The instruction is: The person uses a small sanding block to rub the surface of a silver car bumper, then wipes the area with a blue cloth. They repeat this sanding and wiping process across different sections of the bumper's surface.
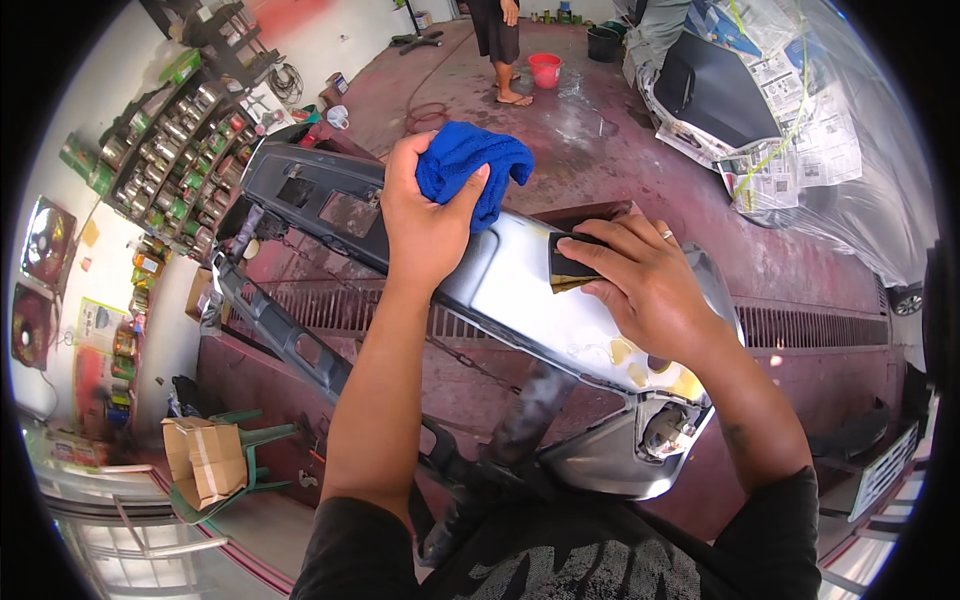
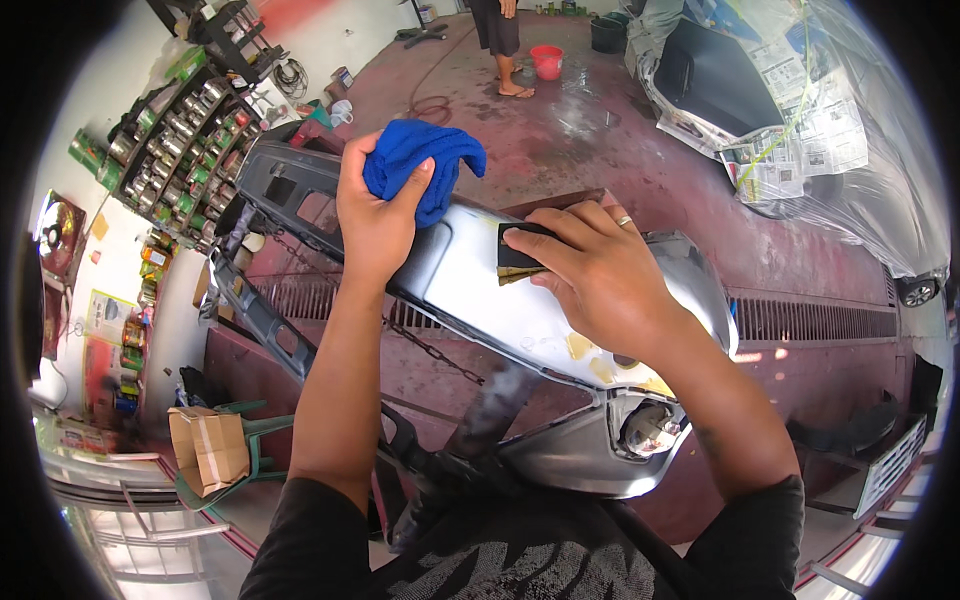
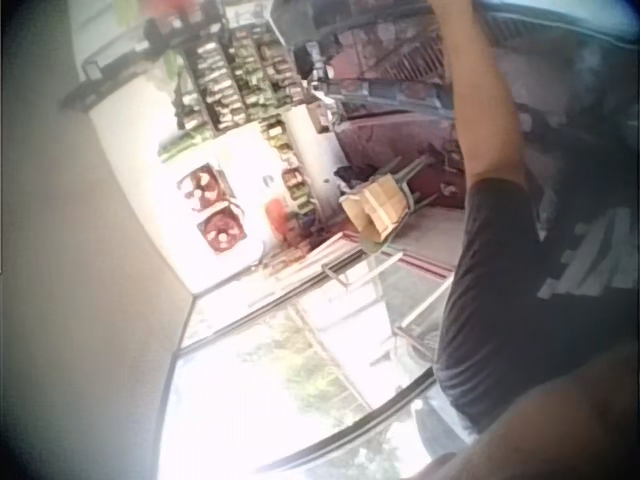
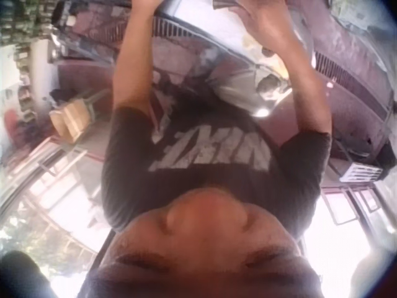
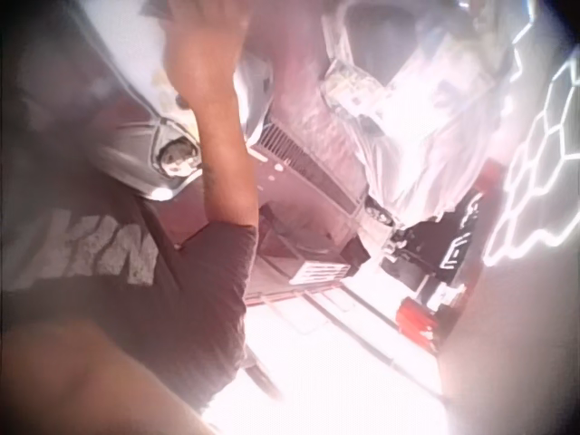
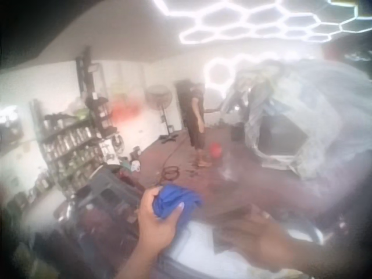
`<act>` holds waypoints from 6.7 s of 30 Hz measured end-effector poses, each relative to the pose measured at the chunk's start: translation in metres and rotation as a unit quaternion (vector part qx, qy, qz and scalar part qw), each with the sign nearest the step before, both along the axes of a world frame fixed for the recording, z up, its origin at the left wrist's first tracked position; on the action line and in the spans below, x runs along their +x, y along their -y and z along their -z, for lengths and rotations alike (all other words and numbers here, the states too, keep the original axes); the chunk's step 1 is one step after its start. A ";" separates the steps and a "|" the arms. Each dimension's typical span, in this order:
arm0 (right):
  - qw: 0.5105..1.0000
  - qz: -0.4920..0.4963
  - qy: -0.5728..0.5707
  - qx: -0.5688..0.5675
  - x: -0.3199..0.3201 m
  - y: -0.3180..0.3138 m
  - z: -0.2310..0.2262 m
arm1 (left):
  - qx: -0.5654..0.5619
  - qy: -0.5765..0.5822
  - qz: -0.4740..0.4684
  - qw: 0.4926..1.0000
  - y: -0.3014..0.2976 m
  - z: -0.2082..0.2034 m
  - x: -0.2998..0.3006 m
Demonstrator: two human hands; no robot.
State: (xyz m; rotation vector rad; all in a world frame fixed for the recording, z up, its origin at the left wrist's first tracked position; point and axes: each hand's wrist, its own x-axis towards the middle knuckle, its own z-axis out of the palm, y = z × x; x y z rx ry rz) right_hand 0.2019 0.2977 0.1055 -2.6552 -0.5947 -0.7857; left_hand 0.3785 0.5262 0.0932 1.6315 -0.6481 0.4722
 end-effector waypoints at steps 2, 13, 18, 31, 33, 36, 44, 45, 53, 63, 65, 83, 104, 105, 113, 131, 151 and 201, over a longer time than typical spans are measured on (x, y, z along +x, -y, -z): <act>1.000 0.010 0.001 0.001 0.006 -0.009 0.002 | -0.001 -0.006 -0.002 1.000 0.000 0.002 -0.002; 0.986 0.010 -0.095 0.136 0.025 -0.004 -0.003 | -0.012 -0.035 0.019 0.999 0.001 -0.006 -0.004; 0.965 -0.023 -0.185 0.183 0.032 0.005 -0.014 | -0.003 -0.020 0.012 1.000 -0.003 -0.003 -0.004; 0.987 0.035 -0.137 0.075 -0.038 0.058 -0.010 | 0.108 0.200 -0.093 0.969 -0.005 -0.008 -0.007; 0.979 0.118 -0.144 0.081 -0.084 0.080 -0.012 | 0.134 0.207 -0.080 0.966 -0.007 -0.004 -0.007; 0.875 0.176 -0.071 0.445 -0.153 0.108 0.049 | 0.210 0.116 -0.068 0.969 0.008 -0.026 -0.017; 0.671 0.331 -0.061 0.660 -0.301 0.064 0.135 | 0.276 0.157 0.093 0.944 0.050 -0.034 -0.091; 0.676 0.338 -0.065 0.652 -0.305 0.058 0.134 | 0.302 0.185 0.095 0.931 0.066 -0.030 -0.110; 0.729 0.209 -0.025 0.652 -0.259 0.037 0.110 | 0.432 0.331 0.068 0.836 0.141 0.011 -0.186; 0.808 0.139 -0.032 0.571 -0.218 0.071 0.104 | 0.345 0.211 -0.173 0.898 0.024 -0.019 -0.134; 0.856 0.121 -0.019 0.502 -0.189 0.058 0.093 | 0.325 0.175 -0.236 0.899 0.010 -0.022 -0.107; 0.965 0.188 0.092 0.156 -0.107 -0.008 0.095 | 0.329 0.237 -0.353 0.844 0.051 0.024 -0.107; 0.960 0.219 0.117 0.132 -0.104 -0.015 0.099 | 0.373 0.184 -0.324 0.850 0.053 0.016 -0.108; 0.953 0.238 0.124 0.142 -0.081 -0.001 0.089 | 0.369 0.193 -0.326 0.849 0.054 0.015 -0.108; 0.966 0.197 0.109 0.124 -0.138 -0.024 0.115 | 0.380 0.170 -0.320 0.851 0.053 0.018 -0.100; 0.951 0.238 0.117 0.160 -0.094 -0.006 0.101 | 0.388 0.166 -0.318 0.849 0.052 0.016 -0.102; 0.955 0.250 0.122 0.101 -0.060 0.000 0.077 | 0.392 0.168 -0.306 0.851 0.053 0.013 -0.103; 0.968 0.172 0.131 0.131 -0.162 -0.003 0.157 | 0.372 0.204 -0.307 0.852 0.050 0.017 -0.093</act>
